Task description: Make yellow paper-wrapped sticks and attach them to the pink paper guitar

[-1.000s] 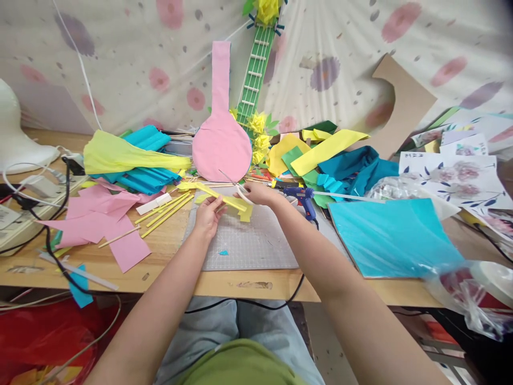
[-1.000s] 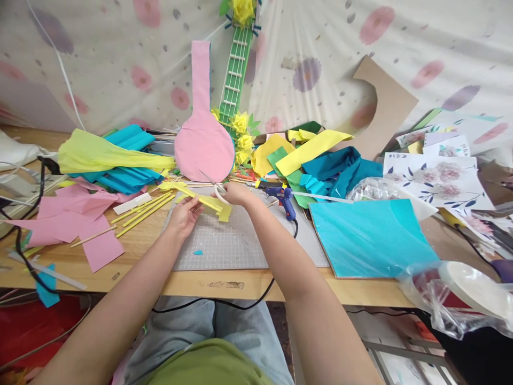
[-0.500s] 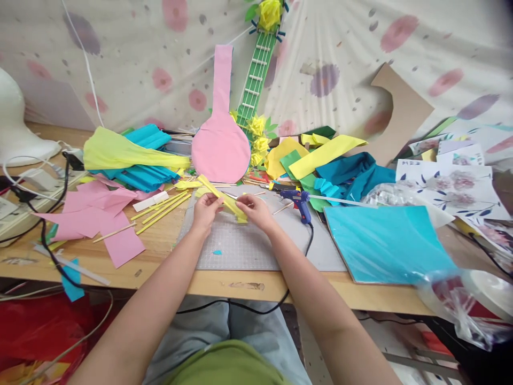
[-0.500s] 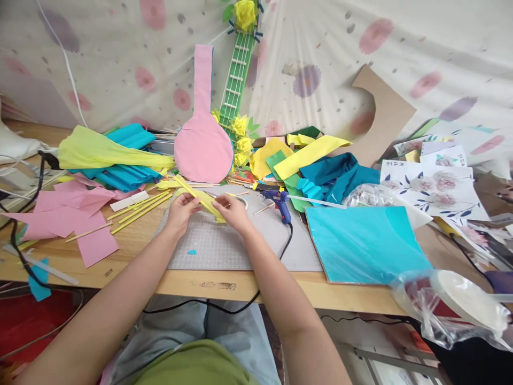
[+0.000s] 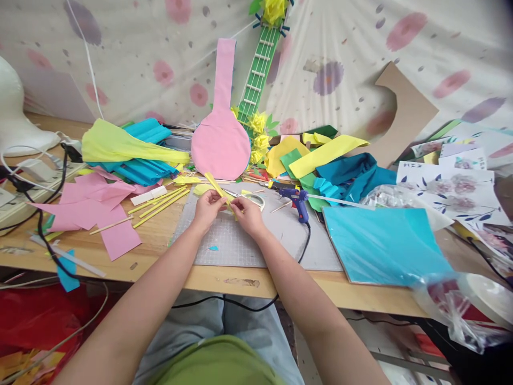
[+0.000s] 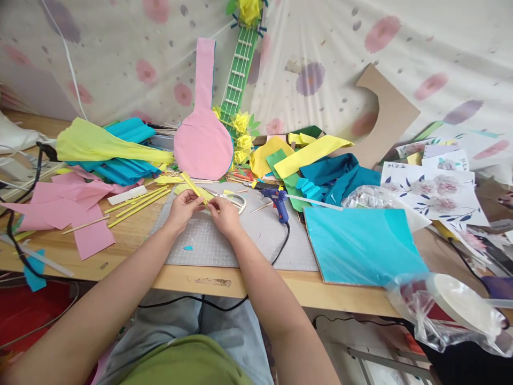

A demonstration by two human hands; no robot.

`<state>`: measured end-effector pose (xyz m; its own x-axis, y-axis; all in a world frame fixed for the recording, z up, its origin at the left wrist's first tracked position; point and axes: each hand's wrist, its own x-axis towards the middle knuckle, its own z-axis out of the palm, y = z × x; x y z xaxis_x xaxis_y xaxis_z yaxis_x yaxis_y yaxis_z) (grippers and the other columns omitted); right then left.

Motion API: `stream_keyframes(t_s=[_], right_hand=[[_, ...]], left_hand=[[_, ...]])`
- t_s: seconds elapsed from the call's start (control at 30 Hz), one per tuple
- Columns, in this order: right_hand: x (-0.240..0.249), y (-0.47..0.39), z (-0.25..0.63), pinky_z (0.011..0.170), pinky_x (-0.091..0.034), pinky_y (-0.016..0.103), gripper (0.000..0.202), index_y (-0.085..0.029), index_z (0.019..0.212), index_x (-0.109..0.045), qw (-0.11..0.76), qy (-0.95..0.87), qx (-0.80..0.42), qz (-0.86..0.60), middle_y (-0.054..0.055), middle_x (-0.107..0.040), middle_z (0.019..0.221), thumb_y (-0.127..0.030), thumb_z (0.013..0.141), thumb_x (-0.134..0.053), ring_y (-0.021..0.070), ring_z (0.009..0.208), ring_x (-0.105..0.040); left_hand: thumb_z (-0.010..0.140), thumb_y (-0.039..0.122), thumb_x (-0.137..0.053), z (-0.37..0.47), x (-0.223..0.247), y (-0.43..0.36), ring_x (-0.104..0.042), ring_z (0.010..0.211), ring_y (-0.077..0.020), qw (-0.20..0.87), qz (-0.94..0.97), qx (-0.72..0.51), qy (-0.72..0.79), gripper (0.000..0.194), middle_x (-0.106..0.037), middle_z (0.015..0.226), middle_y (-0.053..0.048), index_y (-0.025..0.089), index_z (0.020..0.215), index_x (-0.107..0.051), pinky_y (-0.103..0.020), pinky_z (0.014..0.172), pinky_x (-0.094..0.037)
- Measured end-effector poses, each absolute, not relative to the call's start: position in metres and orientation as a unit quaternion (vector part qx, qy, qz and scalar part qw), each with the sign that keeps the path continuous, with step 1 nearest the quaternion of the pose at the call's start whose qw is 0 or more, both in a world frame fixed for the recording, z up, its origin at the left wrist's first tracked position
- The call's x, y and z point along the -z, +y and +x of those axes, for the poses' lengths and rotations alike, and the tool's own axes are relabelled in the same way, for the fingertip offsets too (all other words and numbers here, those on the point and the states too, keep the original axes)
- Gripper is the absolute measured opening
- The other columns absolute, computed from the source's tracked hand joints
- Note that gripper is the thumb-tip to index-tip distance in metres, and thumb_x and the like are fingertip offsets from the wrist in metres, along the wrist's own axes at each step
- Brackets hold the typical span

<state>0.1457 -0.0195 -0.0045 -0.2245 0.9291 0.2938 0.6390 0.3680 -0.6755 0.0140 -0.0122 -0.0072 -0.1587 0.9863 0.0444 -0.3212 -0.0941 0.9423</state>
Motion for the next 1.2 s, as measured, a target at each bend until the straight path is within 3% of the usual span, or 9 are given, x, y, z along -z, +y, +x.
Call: stream_keyframes(t_s=[0.23, 0.53, 0.97, 1.2], right_hand=[[0.002, -0.025, 0.143, 0.07, -0.039, 0.025, 0.02, -0.018, 0.086, -0.057, 0.321, -0.756, -0.157, -0.549, 0.004, -0.063, 0.084, -0.031, 0.083, -0.042, 0.0147, 0.078, -0.056], [0.007, -0.024, 0.142, 0.065, -0.04, 0.025, 0.017, -0.019, 0.079, -0.06, 0.372, -0.739, -0.151, -0.541, 0.001, -0.065, 0.077, -0.03, 0.08, -0.047, 0.0132, 0.07, -0.057], [0.018, -0.019, 0.146, 0.069, -0.045, 0.026, 0.02, -0.021, 0.091, -0.053, 0.402, -0.721, -0.268, -0.496, 0.001, -0.064, 0.082, -0.029, 0.074, -0.055, 0.0119, 0.071, -0.058], [0.019, -0.018, 0.143, 0.07, -0.045, 0.027, 0.015, -0.021, 0.083, -0.053, 0.411, -0.69, -0.299, -0.515, -0.001, -0.062, 0.074, -0.019, 0.07, -0.058, 0.0114, 0.068, -0.058]], left_hand=[[0.057, 0.02, -0.069, 0.016, 0.011, -0.012, -0.057, 0.061, -0.0109, 0.509, 0.395, -0.629, 0.435, 0.024, -0.06, 0.072, -0.001, 0.015, 0.078, -0.059, -0.024, 0.056, -0.05], [0.055, 0.021, -0.068, 0.016, 0.009, -0.012, -0.06, 0.062, -0.0122, 0.53, 0.371, -0.622, 0.442, 0.025, -0.064, 0.071, -0.003, 0.012, 0.077, -0.058, -0.027, 0.063, -0.051], [0.052, 0.019, -0.07, 0.008, 0.007, -0.008, -0.057, 0.058, -0.0096, 0.508, 0.342, -0.651, 0.449, 0.025, -0.059, 0.061, 0.001, 0.013, 0.07, -0.053, -0.025, 0.059, -0.05], [0.053, 0.021, -0.071, 0.01, 0.009, -0.008, -0.057, 0.061, -0.0102, 0.519, 0.328, -0.654, 0.441, 0.027, -0.058, 0.064, 0.001, 0.014, 0.071, -0.052, -0.027, 0.062, -0.051]])
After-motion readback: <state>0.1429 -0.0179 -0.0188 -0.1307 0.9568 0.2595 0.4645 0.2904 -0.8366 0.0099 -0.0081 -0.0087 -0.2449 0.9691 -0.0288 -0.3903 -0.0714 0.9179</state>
